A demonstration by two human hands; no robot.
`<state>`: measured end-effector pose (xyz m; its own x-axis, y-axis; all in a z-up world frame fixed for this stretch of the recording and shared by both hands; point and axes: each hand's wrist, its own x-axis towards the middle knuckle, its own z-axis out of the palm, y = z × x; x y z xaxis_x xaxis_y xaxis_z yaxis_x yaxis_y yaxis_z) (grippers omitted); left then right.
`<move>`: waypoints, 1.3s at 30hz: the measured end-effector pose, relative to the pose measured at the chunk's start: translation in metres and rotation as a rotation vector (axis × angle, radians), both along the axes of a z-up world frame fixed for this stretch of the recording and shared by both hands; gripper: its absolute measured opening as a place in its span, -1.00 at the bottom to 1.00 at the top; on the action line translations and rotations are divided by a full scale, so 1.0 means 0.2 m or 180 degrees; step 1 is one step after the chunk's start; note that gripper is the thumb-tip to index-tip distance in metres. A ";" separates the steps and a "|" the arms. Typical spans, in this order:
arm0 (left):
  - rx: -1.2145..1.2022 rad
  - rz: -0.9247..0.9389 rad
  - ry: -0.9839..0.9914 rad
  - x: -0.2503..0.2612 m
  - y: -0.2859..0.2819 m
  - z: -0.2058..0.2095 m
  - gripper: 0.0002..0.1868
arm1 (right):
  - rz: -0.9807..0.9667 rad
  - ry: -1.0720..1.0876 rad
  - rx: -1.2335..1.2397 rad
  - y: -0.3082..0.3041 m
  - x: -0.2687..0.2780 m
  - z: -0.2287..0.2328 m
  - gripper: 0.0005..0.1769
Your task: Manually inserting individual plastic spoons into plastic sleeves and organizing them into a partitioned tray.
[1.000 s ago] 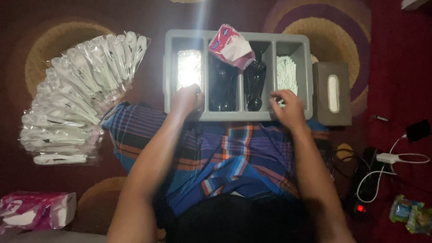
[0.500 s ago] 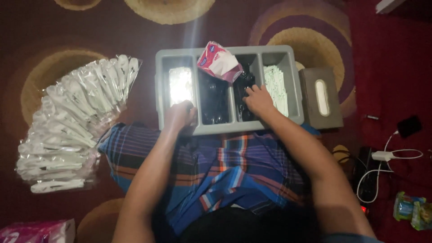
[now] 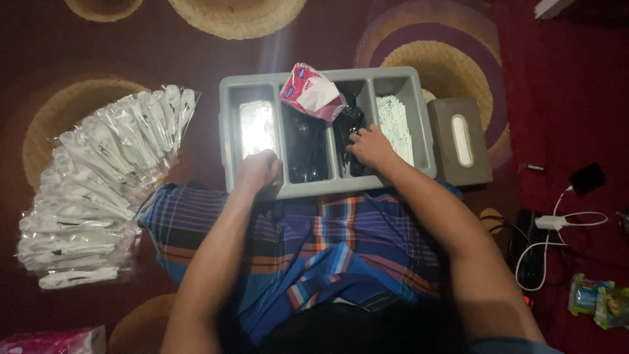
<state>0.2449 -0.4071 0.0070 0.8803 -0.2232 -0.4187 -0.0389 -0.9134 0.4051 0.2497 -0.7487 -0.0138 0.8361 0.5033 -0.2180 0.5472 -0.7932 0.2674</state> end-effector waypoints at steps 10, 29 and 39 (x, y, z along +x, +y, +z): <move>0.0048 0.0026 -0.0037 0.02 0.00 -0.06 -0.62 | 0.0235 0.0179 -0.0053 0.00 0.04 0.10 -0.73; 0.0051 -0.0099 -0.0133 0.01 0.01 -0.07 -0.60 | 0.0358 0.0451 -0.0437 0.04 0.00 0.20 -0.77; 0.0077 -0.0088 -0.0176 0.02 0.01 -0.12 -0.63 | -0.0812 0.0805 0.0282 0.11 -0.05 0.30 -0.67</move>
